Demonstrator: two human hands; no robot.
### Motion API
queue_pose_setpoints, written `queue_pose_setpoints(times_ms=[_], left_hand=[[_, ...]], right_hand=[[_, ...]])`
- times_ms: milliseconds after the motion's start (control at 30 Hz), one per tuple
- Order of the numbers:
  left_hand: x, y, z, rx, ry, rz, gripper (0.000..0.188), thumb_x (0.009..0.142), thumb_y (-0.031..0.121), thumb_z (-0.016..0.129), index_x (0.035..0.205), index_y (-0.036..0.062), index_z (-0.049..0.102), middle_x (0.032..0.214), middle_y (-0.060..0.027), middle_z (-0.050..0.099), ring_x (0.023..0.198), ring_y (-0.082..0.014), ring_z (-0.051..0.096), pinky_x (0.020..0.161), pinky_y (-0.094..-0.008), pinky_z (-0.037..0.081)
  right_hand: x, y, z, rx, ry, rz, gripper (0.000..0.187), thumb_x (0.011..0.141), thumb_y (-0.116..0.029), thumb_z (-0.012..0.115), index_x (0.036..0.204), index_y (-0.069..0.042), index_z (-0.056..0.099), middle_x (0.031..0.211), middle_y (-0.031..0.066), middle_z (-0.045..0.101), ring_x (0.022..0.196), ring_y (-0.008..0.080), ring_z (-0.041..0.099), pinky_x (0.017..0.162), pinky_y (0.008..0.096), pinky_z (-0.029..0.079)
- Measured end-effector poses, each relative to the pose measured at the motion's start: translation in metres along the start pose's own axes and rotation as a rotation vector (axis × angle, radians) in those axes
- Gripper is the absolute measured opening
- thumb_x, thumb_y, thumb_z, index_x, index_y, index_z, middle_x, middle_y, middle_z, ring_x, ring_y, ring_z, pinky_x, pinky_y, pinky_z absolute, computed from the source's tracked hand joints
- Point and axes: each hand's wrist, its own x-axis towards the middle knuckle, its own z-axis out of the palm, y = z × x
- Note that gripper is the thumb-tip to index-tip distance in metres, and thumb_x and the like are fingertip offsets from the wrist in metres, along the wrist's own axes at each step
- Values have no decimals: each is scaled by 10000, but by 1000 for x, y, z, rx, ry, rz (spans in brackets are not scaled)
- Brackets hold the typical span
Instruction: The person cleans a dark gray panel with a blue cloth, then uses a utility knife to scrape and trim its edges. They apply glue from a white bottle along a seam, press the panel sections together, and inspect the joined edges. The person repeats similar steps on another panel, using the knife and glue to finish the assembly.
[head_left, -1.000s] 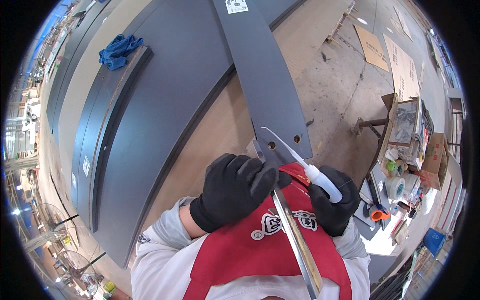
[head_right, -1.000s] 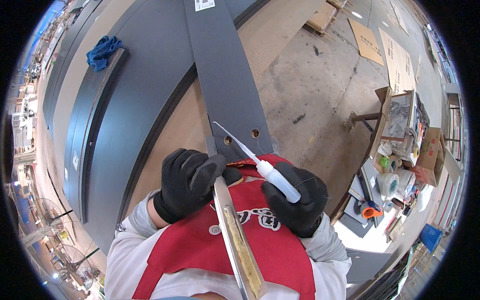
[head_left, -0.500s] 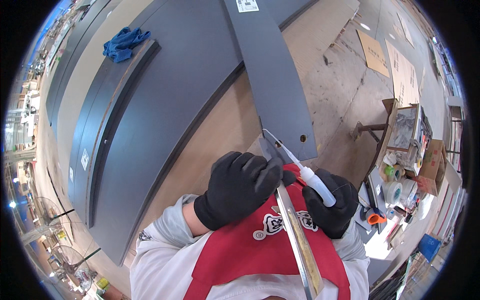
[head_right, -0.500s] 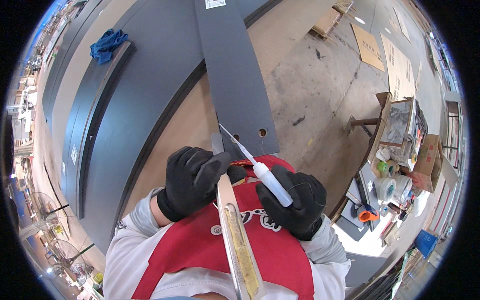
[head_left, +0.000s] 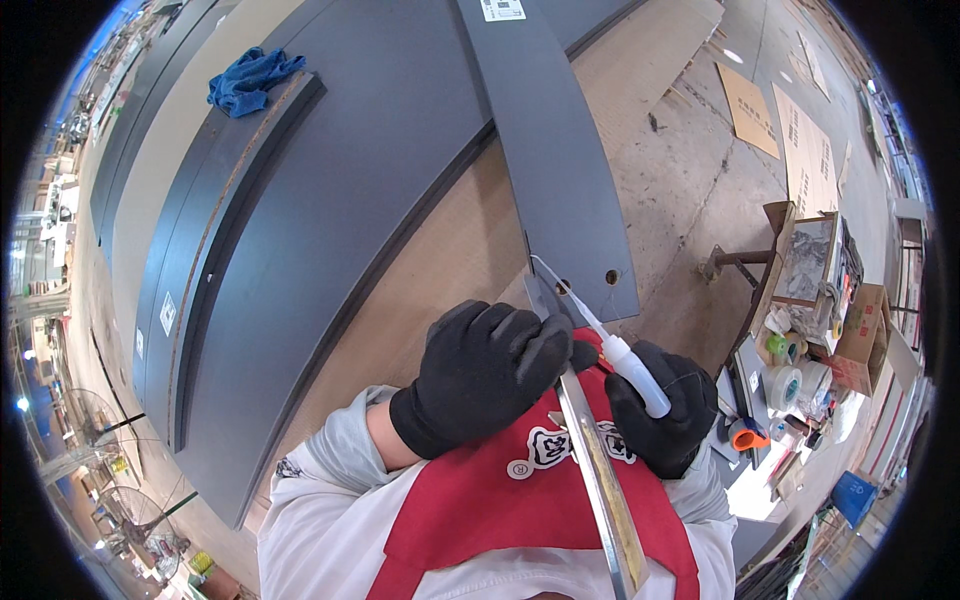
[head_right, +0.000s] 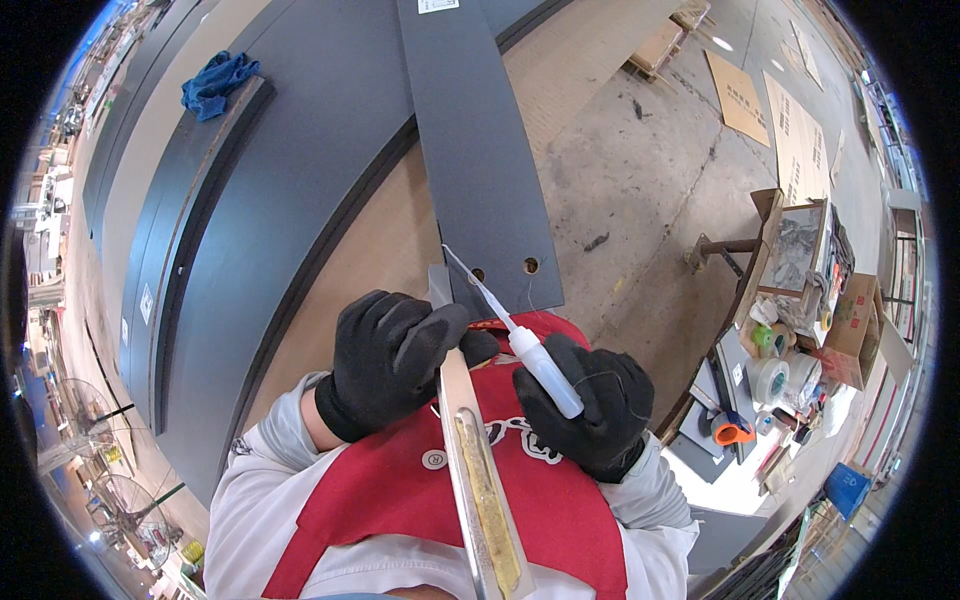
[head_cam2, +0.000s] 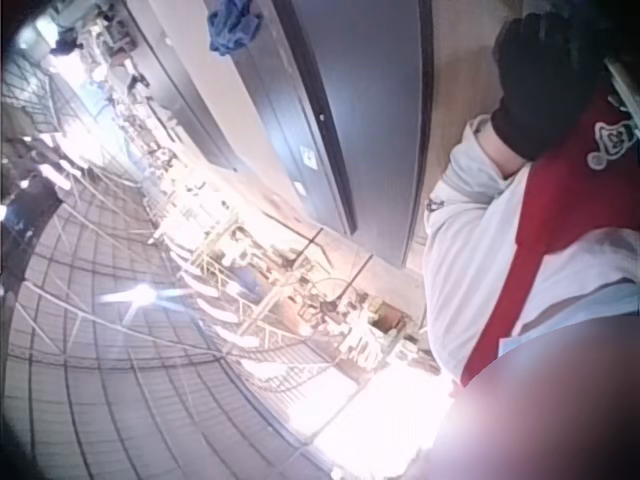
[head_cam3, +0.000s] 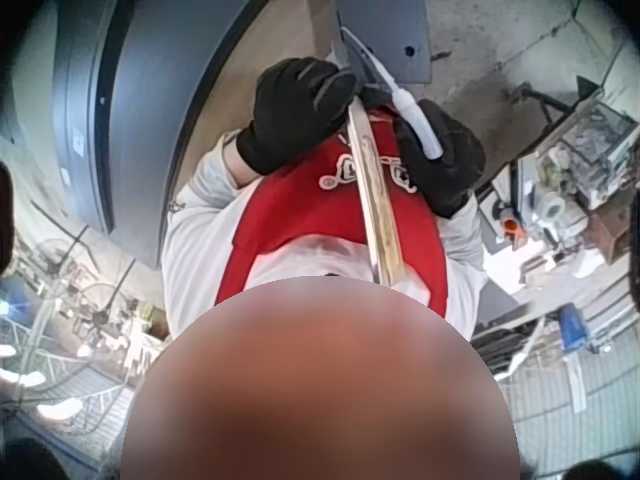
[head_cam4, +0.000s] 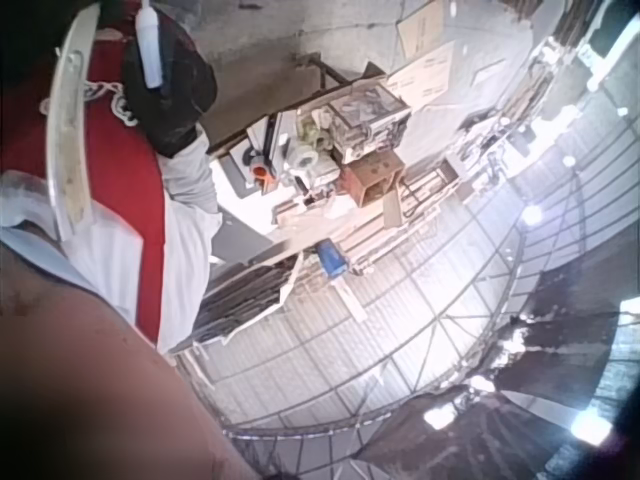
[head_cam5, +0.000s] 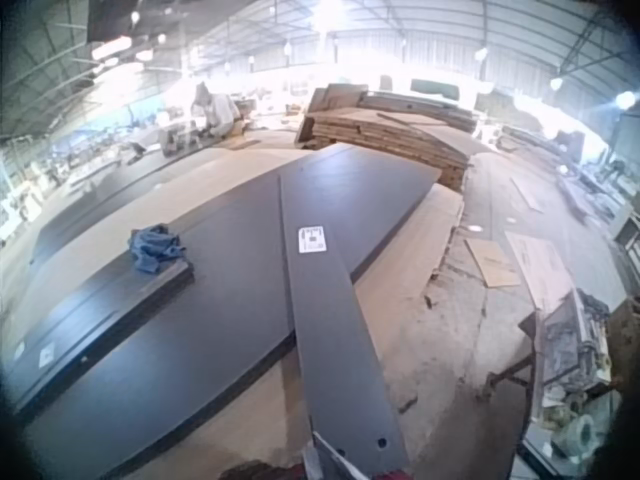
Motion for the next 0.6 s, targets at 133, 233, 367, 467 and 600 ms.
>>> queue_pose_setpoints(times_ms=[133,233,367,467,600], left_hand=[[1,0,-1,4,-8,5,428,676,215,770,1007,38,565,714,-82,617,602,-206,605,532,-324,463],[0,0,-2,18,-13,12,432,676,224,773,1004,38,564,707,-79,615,599,-205,604,527,-323,461],[1,0,0,19,4,14,375,697,221,747,978,40,577,700,-71,609,604,-193,603,516,-312,451],[1,0,1,14,24,-12,286,733,210,692,945,42,601,690,-57,597,608,-167,596,498,-291,433],[0,1,1,14,12,-19,284,733,208,695,945,42,606,689,-58,599,608,-165,597,502,-289,436]], right_hand=[[1,0,-2,39,-1,-16,498,680,-211,805,1082,4,604,815,114,668,611,215,638,538,319,498],[0,-1,-3,16,-6,-28,505,675,-208,807,1081,10,602,802,119,668,598,214,636,531,319,495],[-2,-1,-5,20,-30,-11,509,665,-207,812,1077,9,605,801,109,667,598,210,634,527,315,490],[0,-2,-5,-9,-31,-32,508,661,-204,812,1075,6,606,808,101,662,605,209,635,529,312,487],[-4,-2,-7,-37,-36,-54,509,659,-212,811,1072,3,607,807,92,655,614,213,633,538,315,488]])
